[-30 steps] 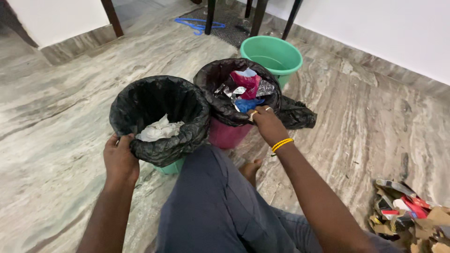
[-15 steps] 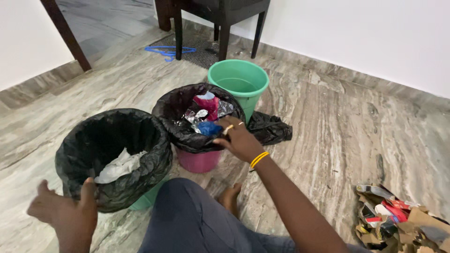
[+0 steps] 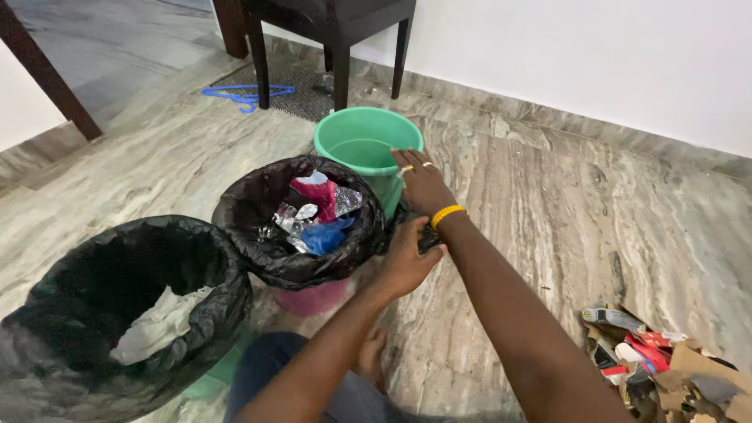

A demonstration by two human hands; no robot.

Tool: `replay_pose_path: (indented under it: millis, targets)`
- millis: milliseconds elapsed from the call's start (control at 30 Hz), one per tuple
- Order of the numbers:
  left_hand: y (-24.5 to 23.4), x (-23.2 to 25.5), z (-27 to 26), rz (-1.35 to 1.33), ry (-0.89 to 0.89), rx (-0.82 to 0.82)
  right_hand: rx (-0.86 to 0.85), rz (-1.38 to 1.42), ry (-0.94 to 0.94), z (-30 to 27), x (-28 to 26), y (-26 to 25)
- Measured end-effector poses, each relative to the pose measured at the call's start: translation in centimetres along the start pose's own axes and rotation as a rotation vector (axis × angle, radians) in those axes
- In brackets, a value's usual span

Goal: The person sits on the floor and sorts various recyclable materials into three separate bins. They handle plastic bottles, aluminum foil, and cardboard pieces, placing each item into the appropriate container.

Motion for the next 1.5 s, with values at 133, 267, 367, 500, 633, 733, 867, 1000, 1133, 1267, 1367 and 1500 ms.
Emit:
replay_pose_path:
  millis: [133,267,367,500,633,733,867,1000,1133,1267,1367,1500]
  targets:
    - [0.9,-5.1,4.0,0.331,0.14,0.171,-0.277,-0.106,0.095,2.0,1.8,3.6]
    - [-0.1,-7.0,8.1,0.73,0.248,0.303,-0.213,-0.253,0.052,0.4,2.9,3.0]
    - [0.4,-6.7,10.1,1.043,0.385,0.318,-0.156,-0.304,0.0,-2.1,4.8,0.6]
    - [4.0,-8.9,10.9,1.06,0.148,-0.178,-0.107,-0.022,0.123,-9.1,8.5,-3.5]
    - [6.8,-7.4,10.4,1.0,0.224,-0.205,0.212,0.181,0.467,-16.5,14.1,-4.9]
    - [8.6,-6.7,9.7,1.042,0.182,-0.296,-0.076,0.011,0.302,-20.9,14.3,-0.1]
    - [8.9,-5.5,8.2,0.932,0.171,-0.284,-0.752,-0.149,0.411,-27.9,15.0,7.8]
    - [7.9,-4.5,7.1,0.887,0.218,-0.223,-0.8,-0.112,0.542,-33.6,16.8,8.2]
    - [7.1,-3.3,6.0,0.846,0.229,-0.144,-0.541,0.077,0.803,-38.6,22.6,3.2]
    - [6.6,-1.5,4.1,0.802,0.239,-0.093,-0.077,0.043,0.874,-42.3,28.3,-6.3]
    - [6.8,-0.2,2.0,0.759,0.247,-0.116,0.176,0.026,0.946,-43.2,29.8,-13.5]
    - [7.7,2.3,-1.1,0.746,0.389,-0.206,0.283,0.281,0.851,-38.4,26.7,-21.7]
Point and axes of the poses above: each hand's wrist, its own z-axis towards the middle knuckle, its own y-axis out of the palm, x = y × z, the point moved 6 cm from there along z, towards the middle knuckle, and after that the axes turned 2 degrees about -x, right-handed, at the moved point
